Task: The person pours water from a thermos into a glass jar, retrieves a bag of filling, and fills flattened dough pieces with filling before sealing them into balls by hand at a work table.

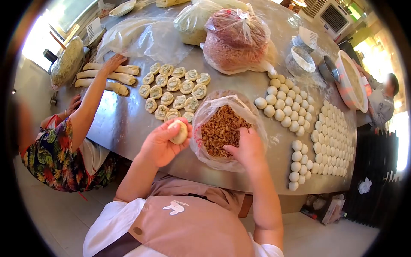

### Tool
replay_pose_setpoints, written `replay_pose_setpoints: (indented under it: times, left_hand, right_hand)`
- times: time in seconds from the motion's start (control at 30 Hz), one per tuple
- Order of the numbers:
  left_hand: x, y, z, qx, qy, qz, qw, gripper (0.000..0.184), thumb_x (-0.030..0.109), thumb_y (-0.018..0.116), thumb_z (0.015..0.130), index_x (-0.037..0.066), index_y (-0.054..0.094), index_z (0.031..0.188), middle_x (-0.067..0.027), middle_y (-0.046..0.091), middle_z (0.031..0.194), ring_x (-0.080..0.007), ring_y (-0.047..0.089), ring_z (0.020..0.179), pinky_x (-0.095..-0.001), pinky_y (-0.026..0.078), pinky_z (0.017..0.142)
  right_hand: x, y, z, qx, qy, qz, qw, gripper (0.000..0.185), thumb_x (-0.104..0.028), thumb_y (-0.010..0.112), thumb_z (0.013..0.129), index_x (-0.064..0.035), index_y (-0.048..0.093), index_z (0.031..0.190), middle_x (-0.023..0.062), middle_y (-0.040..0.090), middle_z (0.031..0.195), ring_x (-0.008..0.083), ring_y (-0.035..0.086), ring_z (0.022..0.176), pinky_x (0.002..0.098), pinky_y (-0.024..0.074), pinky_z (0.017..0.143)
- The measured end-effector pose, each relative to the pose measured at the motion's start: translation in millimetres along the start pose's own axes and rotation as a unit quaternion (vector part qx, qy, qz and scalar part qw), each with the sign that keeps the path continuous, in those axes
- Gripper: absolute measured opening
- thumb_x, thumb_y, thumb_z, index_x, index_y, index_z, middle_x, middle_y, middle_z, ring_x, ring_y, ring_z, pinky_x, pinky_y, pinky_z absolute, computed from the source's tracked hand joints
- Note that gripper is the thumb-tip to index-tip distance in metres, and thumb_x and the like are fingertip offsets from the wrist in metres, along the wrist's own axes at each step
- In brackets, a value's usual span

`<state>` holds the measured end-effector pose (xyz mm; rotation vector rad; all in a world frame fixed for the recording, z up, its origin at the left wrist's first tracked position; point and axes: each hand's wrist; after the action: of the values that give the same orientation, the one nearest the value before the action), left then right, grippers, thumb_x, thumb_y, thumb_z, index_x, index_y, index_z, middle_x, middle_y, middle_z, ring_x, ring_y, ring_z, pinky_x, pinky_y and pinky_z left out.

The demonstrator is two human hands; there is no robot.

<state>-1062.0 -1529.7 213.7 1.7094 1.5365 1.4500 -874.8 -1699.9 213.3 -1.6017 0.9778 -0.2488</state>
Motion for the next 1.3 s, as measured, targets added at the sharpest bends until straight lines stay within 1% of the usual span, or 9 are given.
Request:
replay_pose_setpoints:
  times: [0.3,0.43,0.53,0.6,0.67,0.73,0.83,1.03,1.3]
  left_hand:
    - [-59,22,23,-0.029,-0.078,0.104,0.991,0.018,0.01,0.052,0.097,0.007,0.053,0.114,-0.0106,0.06,0.107,-0.0212,0.062,0.094,-0.0317,0.054,0.081]
    - [-62,23,22,-0.026,-0.094,0.034,0.995,0.021,0.006,0.053,0.095,0.007,0.053,0.117,-0.0097,0.06,0.108,-0.0206,0.061,0.093,-0.0304,0.053,0.082]
    - [-67,18,23,-0.035,-0.093,0.066,0.993,0.023,0.003,0.055,0.094,0.007,0.053,0.117,-0.0093,0.059,0.109,-0.0201,0.061,0.095,-0.0297,0.053,0.084]
    - [-71,14,28,-0.04,-0.102,0.093,0.99,0.025,0.002,0.056,0.093,0.007,0.053,0.117,-0.0094,0.059,0.109,-0.0197,0.06,0.096,-0.0296,0.052,0.086]
    - [-75,14,31,-0.029,-0.109,0.103,0.988,0.024,0.003,0.055,0.094,0.007,0.053,0.118,-0.0087,0.058,0.11,-0.0189,0.059,0.098,-0.0292,0.051,0.087]
    - [-79,14,36,-0.014,-0.097,0.103,0.99,0.024,0.006,0.053,0.095,0.007,0.052,0.119,-0.0081,0.056,0.111,-0.0181,0.058,0.101,-0.0297,0.051,0.087]
    - [-88,15,45,0.011,-0.062,0.077,0.995,0.024,0.014,0.047,0.099,0.006,0.05,0.122,-0.0077,0.055,0.113,-0.0179,0.056,0.105,-0.0321,0.05,0.089]
    - [-98,17,65,-0.006,-0.049,0.002,0.999,0.037,0.027,0.033,0.104,0.002,0.046,0.128,-0.0112,0.052,0.124,-0.0232,0.053,0.111,-0.0396,0.045,0.097]
    - [-95,25,68,0.031,-0.057,-0.03,0.997,0.033,0.021,0.033,0.103,0.002,0.045,0.127,-0.0142,0.052,0.125,-0.0249,0.053,0.113,-0.041,0.045,0.098]
  right_hand:
    - [5,51,21,0.098,-0.17,0.125,0.973,0.059,-0.015,0.079,0.065,-0.0033,0.058,0.119,0.0221,0.059,0.108,0.0376,0.061,0.096,0.0415,0.0508,0.082]
    - [4,36,3,0.082,-0.076,0.023,0.993,0.043,-0.012,0.077,0.064,-0.0064,0.061,0.103,0.0171,0.06,0.098,0.0346,0.061,0.091,0.0418,0.051,0.075]
    - [6,38,10,0.03,-0.122,0.055,0.991,0.032,-0.013,0.076,0.066,-0.0034,0.061,0.093,0.0171,0.06,0.092,0.0364,0.061,0.088,0.0426,0.0505,0.073]
    - [34,64,32,-0.048,-0.047,0.273,0.96,0.031,-0.014,0.076,0.067,-0.0016,0.062,0.091,0.0177,0.061,0.09,0.0355,0.062,0.084,0.0413,0.0506,0.071]
    - [38,61,33,-0.06,-0.038,0.285,0.956,0.03,-0.015,0.075,0.068,-0.0005,0.064,0.092,0.0177,0.063,0.09,0.0338,0.063,0.08,0.0395,0.0507,0.07]
    - [15,23,13,-0.006,-0.093,0.096,0.991,0.031,-0.016,0.075,0.069,-0.0003,0.066,0.094,0.017,0.065,0.091,0.0313,0.064,0.076,0.0372,0.0509,0.07]
    - [15,-2,3,0.064,-0.06,0.185,0.979,0.028,-0.014,0.074,0.074,-0.0025,0.068,0.099,0.0117,0.066,0.081,0.0192,0.061,0.07,0.0319,0.0497,0.065]
    - [-10,-26,-15,0.091,-0.154,0.205,0.962,0.038,-0.016,0.079,0.073,-0.0019,0.066,0.106,0.011,0.065,0.098,0.0183,0.064,0.081,0.0276,0.0514,0.069]
    - [-8,-14,-13,0.059,-0.1,0.273,0.955,0.031,-0.005,0.07,0.079,-0.0033,0.064,0.109,0.011,0.066,0.098,0.0191,0.066,0.083,0.0284,0.0542,0.074]
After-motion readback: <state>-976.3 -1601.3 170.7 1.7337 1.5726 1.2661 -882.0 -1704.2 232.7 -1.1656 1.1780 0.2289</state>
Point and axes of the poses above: each hand's wrist, its own z-axis towards the middle knuckle, its own y-axis out of the palm, x = y × z
